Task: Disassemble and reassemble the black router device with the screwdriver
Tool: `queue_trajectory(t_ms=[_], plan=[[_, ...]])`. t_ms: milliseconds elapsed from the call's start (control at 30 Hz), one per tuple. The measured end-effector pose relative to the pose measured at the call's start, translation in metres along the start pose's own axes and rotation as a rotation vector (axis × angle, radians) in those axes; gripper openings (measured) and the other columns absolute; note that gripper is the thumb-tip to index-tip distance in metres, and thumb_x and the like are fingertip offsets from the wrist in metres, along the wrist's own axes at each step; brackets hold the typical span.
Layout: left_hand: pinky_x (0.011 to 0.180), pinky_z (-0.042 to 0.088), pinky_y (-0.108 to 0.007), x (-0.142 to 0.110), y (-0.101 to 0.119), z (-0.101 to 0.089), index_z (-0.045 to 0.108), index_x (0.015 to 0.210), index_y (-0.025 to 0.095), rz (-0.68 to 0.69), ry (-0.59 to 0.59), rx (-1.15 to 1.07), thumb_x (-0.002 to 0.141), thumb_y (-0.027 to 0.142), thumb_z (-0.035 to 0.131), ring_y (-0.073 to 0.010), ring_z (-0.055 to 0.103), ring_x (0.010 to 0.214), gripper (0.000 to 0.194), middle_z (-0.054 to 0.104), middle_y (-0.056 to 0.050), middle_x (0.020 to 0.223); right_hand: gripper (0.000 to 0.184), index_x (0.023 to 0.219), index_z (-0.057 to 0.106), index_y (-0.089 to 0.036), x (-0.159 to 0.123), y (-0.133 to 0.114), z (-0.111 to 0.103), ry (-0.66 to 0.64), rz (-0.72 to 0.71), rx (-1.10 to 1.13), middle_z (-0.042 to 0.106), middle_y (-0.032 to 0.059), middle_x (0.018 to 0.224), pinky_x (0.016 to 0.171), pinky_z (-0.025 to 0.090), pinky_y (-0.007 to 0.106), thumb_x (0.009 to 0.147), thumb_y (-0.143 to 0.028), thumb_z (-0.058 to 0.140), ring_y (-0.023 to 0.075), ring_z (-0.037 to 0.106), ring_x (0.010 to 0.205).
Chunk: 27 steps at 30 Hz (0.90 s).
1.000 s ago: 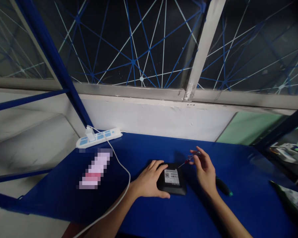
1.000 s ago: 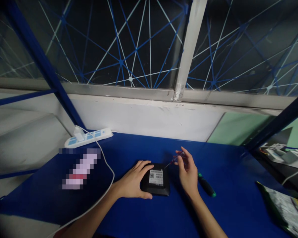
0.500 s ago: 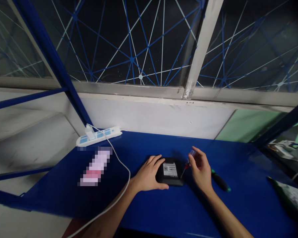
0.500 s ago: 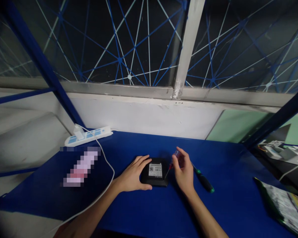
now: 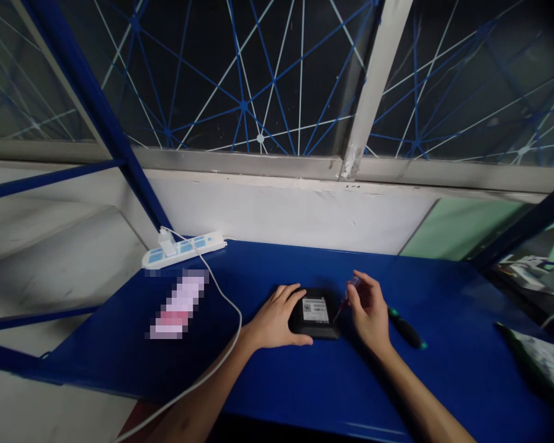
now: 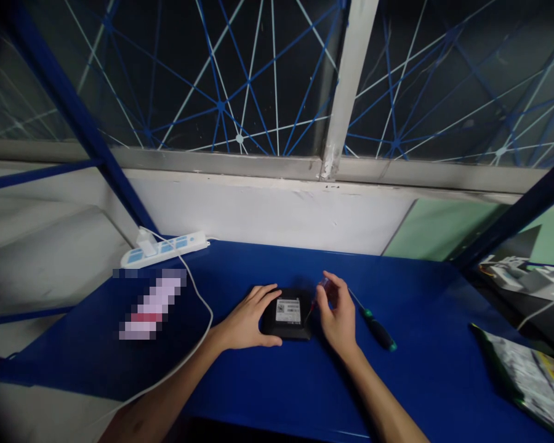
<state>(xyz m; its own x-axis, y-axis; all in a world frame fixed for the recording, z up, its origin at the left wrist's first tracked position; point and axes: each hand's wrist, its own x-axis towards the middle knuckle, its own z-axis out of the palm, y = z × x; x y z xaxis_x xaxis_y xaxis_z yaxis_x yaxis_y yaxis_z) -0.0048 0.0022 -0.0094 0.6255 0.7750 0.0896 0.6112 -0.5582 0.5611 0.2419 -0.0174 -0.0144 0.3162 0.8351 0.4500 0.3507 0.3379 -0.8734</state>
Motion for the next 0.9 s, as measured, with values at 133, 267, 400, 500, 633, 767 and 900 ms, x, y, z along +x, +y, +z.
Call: queue_trajectory(t_ms=[133,267,400,500,633,767,900], plan=[[0.119,0.033,-0.056,0.001,-0.002,0.002,0.037,0.153,0.024,-0.002,0.002,0.024,0.066,0.068,0.082,-0.0384,0.031,0.146,0.107,0.034,-0.013,0.16,0.029,0.114,0.061,-0.025,0.002,0.003,-0.001,0.034,-0.028,0.046,0.062,0.0022,0.092,0.07,0.053,0.034,0.093,-0.045,0.06,0.0159,0.059,0.07],[0.118,0.034,-0.056,0.001,-0.003,0.004,0.036,0.153,0.025,0.011,0.01,0.026,0.067,0.071,0.08,-0.0382,0.031,0.146,0.107,0.034,-0.013,0.16,0.029,0.108,0.06,-0.024,0.005,0.003,0.0,0.083,-0.011,0.078,0.062,0.0037,0.097,0.072,0.054,0.034,0.09,-0.046,0.064,0.0177,0.062,0.079],[0.117,0.035,-0.056,0.001,-0.005,0.005,0.035,0.154,0.026,0.009,0.016,0.034,0.068,0.071,0.079,-0.0385,0.032,0.145,0.106,0.033,-0.012,0.161,0.035,0.122,0.059,-0.023,0.002,-0.005,0.001,0.036,0.031,0.144,0.068,0.006,0.101,0.072,0.057,0.036,0.096,-0.046,0.056,0.0187,0.068,0.077],[0.117,0.035,-0.056,0.0,-0.005,0.006,0.035,0.154,0.024,0.011,0.02,0.05,0.069,0.071,0.078,-0.0387,0.032,0.145,0.106,0.032,-0.013,0.161,0.037,0.128,0.057,-0.025,-0.003,-0.011,0.0,-0.028,0.059,0.238,0.07,0.0076,0.111,0.076,0.059,0.039,0.101,-0.046,0.046,0.0189,0.071,0.08],[0.119,0.033,-0.055,0.0,-0.006,0.008,0.035,0.153,0.023,0.021,0.029,0.086,0.069,0.069,0.079,-0.0377,0.033,0.145,0.106,0.032,-0.014,0.162,0.034,0.126,0.058,-0.026,-0.009,-0.008,0.002,0.01,0.024,0.192,0.067,0.0036,0.101,0.07,0.057,0.034,0.098,-0.046,0.053,0.0163,0.067,0.075],[0.118,0.034,-0.055,0.001,-0.005,0.009,0.036,0.152,0.021,0.023,0.035,0.135,0.07,0.066,0.08,-0.0383,0.034,0.144,0.103,0.033,-0.015,0.161,0.039,0.13,0.058,-0.026,-0.012,-0.004,0.006,0.049,-0.01,0.092,0.064,0.0013,0.091,0.072,0.056,0.034,0.095,-0.044,0.058,0.0155,0.065,0.07],[0.117,0.036,-0.054,0.002,-0.002,0.008,0.037,0.151,0.023,0.033,0.05,0.182,0.069,0.067,0.079,-0.0382,0.037,0.143,0.102,0.036,-0.013,0.159,0.039,0.136,0.051,-0.029,-0.013,-0.003,0.005,0.001,0.013,0.169,0.068,0.0061,0.109,0.081,0.057,0.04,0.101,-0.043,0.047,0.019,0.07,0.083]])
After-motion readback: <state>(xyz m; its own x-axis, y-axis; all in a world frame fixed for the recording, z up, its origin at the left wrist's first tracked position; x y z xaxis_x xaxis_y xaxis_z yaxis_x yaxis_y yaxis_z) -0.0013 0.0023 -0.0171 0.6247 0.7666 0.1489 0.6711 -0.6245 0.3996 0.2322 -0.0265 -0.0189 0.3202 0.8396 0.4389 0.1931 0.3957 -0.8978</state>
